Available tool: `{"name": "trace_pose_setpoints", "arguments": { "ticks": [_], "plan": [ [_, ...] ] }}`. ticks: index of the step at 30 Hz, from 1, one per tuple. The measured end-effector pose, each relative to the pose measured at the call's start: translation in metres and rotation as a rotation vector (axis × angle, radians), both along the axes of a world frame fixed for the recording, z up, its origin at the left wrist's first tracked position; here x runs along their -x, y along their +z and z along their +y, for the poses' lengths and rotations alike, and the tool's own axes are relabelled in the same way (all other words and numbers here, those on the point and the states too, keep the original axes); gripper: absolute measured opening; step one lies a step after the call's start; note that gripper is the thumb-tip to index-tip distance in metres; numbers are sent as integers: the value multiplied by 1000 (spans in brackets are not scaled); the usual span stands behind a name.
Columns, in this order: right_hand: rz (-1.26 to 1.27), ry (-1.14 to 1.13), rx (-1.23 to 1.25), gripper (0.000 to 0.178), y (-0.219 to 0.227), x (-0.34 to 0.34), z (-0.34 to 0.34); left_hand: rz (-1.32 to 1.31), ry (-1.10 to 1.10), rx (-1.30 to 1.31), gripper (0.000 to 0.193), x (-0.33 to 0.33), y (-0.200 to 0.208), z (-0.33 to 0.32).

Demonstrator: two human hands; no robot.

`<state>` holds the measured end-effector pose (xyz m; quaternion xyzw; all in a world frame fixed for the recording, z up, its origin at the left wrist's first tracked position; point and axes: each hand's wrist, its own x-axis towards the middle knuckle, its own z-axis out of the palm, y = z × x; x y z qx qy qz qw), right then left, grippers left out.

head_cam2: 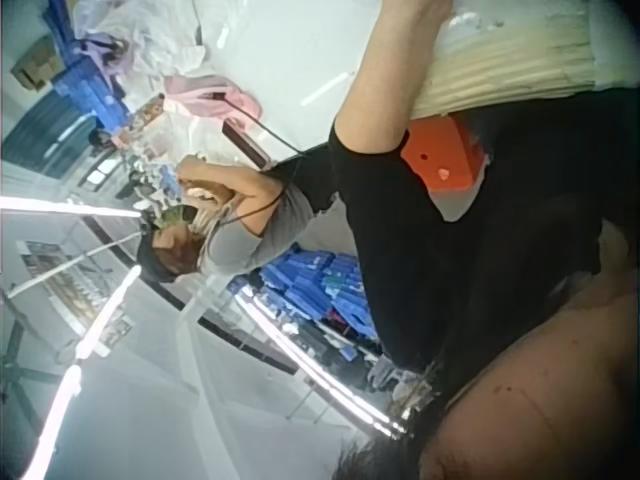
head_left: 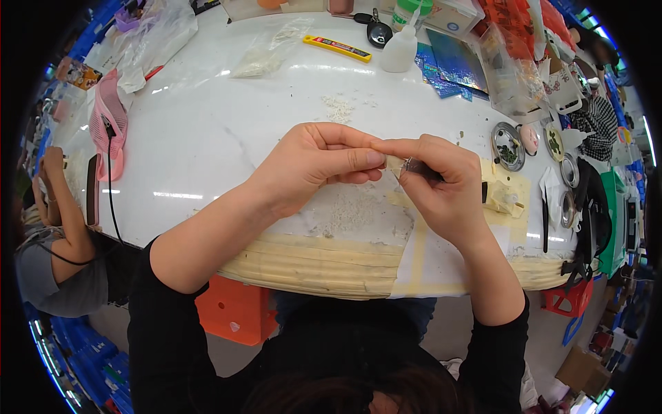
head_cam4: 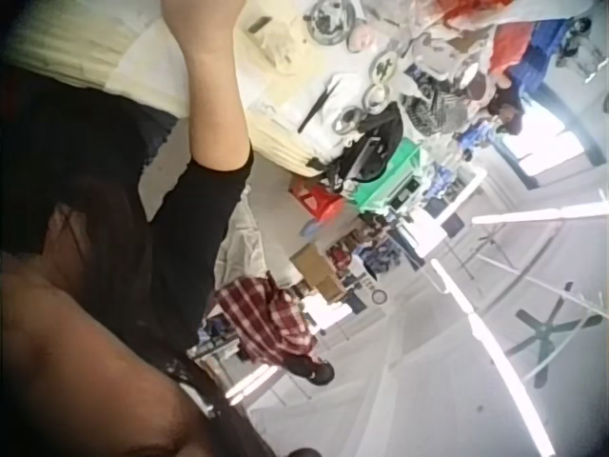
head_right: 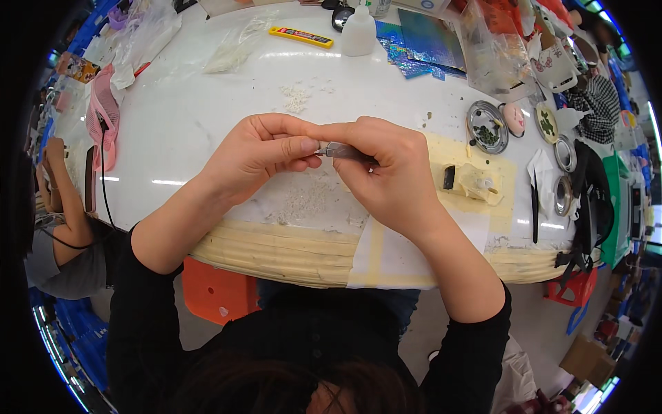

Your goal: Cleaning or assembling a small plastic toy component using a metal tool.

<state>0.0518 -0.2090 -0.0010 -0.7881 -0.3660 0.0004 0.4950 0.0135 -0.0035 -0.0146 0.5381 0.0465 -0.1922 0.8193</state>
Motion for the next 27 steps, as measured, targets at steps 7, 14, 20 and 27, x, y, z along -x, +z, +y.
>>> {"name": "trace_pose_setpoints", "arguments": {
  "ticks": [7, 14, 20, 27],
  "plan": [
    [22, 10, -41, 48, -1, 0, 1, -5, -61, 68, 5, -2, -2, 6],
    [19, -2, -53, 35, 7, 3, 1, -144, -74, -13, 8, -2, 0, 7],
    [-29, -36, -51, 31, 5, 2, 1, -261, -2, -129, 12, 1, 4, -1],
    [-127, -60, 34, 18, 8, 2, 2, -472, 94, -275, 11, 4, -2, -3]
  ]
}}
